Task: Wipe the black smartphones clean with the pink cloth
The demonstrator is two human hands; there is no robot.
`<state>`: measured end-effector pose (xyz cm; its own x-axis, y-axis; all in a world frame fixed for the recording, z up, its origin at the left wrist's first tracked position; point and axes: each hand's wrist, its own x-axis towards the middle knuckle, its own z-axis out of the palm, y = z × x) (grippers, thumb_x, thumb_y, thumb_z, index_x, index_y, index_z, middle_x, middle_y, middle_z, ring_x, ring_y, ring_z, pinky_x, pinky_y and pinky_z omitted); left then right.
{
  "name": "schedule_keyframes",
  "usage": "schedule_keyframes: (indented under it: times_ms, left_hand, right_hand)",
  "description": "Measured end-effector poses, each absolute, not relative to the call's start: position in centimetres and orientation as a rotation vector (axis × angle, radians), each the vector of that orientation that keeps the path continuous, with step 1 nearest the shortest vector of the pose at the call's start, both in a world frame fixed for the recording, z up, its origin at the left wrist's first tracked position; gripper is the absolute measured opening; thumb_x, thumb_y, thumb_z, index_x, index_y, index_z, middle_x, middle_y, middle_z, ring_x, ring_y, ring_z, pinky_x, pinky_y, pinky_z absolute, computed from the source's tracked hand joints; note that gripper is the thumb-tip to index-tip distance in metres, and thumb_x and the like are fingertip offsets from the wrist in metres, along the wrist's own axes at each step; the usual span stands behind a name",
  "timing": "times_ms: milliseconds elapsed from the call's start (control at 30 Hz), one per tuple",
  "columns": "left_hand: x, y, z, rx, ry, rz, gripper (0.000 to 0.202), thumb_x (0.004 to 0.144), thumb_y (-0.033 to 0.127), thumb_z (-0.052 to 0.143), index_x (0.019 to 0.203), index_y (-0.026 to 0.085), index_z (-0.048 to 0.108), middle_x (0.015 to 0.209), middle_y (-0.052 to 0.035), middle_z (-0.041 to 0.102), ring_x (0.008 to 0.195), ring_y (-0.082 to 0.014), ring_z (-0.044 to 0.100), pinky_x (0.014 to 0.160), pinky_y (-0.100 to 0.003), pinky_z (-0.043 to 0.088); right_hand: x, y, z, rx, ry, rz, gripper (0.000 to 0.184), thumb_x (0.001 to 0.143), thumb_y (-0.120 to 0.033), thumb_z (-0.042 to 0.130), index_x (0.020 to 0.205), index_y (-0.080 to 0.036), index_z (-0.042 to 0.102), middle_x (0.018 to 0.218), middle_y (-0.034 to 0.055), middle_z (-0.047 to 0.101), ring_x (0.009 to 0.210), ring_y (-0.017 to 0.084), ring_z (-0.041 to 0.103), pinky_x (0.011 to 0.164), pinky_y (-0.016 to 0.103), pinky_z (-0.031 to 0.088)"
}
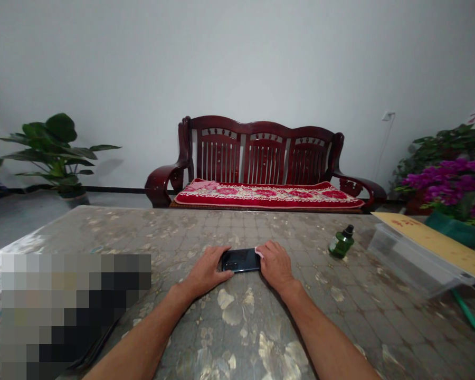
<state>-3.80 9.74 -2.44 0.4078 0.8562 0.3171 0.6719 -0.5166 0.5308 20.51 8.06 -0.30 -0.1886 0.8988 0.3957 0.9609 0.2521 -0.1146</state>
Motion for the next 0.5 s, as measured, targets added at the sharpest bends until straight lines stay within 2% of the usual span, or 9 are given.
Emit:
schedule_keyframes:
  times_ms: [267, 500]
  left_hand:
    - [-3.54, 9.53, -1.99, 2.344, 1.347, 0.768, 0.065, 0.074, 0.028, 0.076, 0.134, 0.018, 0.055, 0.122, -0.0119, 0.064, 0.116, -0.032, 0.056, 0.102, -0.046, 0.045]
    - [-3.51, 9.74, -2.24, 2.332, 1.341, 0.795, 0.063, 0.073, 0.029, 0.076, 0.132, 0.021, 0.056, 0.122, -0.0104, 0.065, 0.116, -0.0318, 0.057, 0.101, -0.046, 0.045]
  right_hand:
    - [20.44, 7.98, -0.42, -1.702, -2.111, -0.196, 0.026, 0.091, -0.011, 0.056, 0.102, -0.027, 0.073, 0.097, 0.0031, 0.066, 0.096, 0.02, 0.055, 0.082, 0.03, 0.037]
    - [19.79, 7.89, 0.03, -1.747, -2.118, -0.225, 0.026, 0.093, -0.012, 0.054, 0.101, -0.027, 0.074, 0.098, 0.0046, 0.066, 0.095, 0.021, 0.054, 0.08, 0.032, 0.035]
